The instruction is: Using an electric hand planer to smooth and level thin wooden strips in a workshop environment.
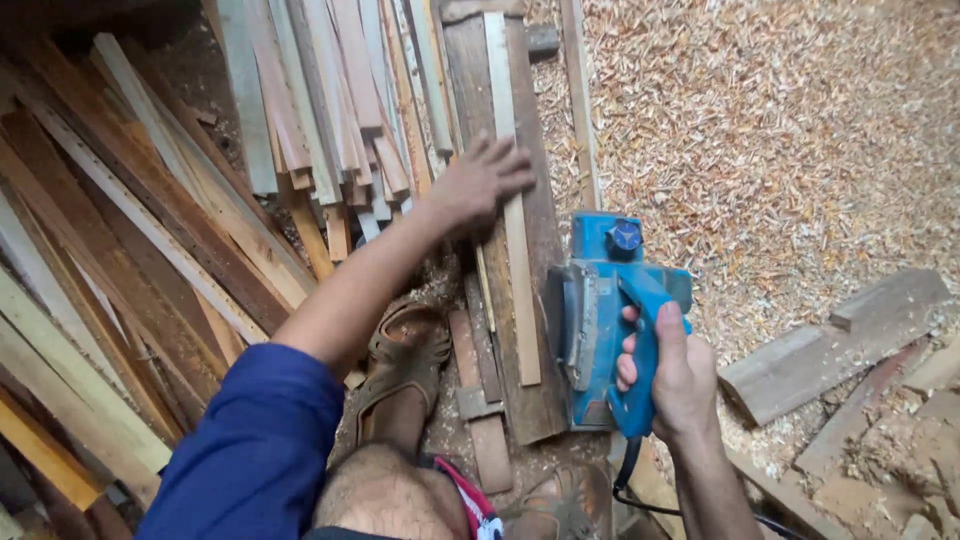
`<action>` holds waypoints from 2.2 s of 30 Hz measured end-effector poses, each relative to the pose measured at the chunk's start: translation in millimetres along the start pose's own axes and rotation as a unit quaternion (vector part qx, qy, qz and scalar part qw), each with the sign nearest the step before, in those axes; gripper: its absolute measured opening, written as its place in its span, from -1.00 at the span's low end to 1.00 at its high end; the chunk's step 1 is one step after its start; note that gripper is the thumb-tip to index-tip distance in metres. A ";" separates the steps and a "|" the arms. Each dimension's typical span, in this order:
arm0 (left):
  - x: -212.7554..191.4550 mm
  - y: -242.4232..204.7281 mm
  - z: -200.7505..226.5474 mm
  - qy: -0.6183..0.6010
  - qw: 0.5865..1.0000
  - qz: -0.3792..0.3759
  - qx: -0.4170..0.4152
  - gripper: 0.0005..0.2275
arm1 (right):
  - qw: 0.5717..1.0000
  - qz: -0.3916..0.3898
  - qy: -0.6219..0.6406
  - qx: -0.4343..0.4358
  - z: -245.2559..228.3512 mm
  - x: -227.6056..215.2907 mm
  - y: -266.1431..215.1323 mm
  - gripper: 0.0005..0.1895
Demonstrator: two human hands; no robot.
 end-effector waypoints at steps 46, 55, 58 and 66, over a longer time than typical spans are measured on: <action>-29.5 5.7 6.6 -0.198 0.946 -0.121 -0.228 -0.40 | 0.984 -0.166 -0.014 0.065 79.6 26.1 -69.8 -0.60; -74.0 -40.7 -24.6 -0.388 0.829 0.331 -0.229 -0.48 | 0.982 -0.151 -0.091 -0.061 -14.9 98.0 34.7 -0.49; -83.1 -56.9 -25.2 -0.407 0.798 0.368 -0.248 -0.44 | 0.986 -0.141 -0.073 -0.044 -45.8 123.1 74.2 -0.48; -81.4 -72.9 -6.2 -0.349 0.726 0.466 -0.366 -0.86 | 0.995 -0.072 -0.049 -0.048 -126.7 158.2 145.5 -0.40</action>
Point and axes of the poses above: each hand's wrist, its own y-axis towards the middle knuckle, its own x-axis out of the palm, z = x × y, the point moved 1 cm from there along y, towards the middle knuckle, and after that the axes turned 9 degrees about -y, right-handed, at the moved point
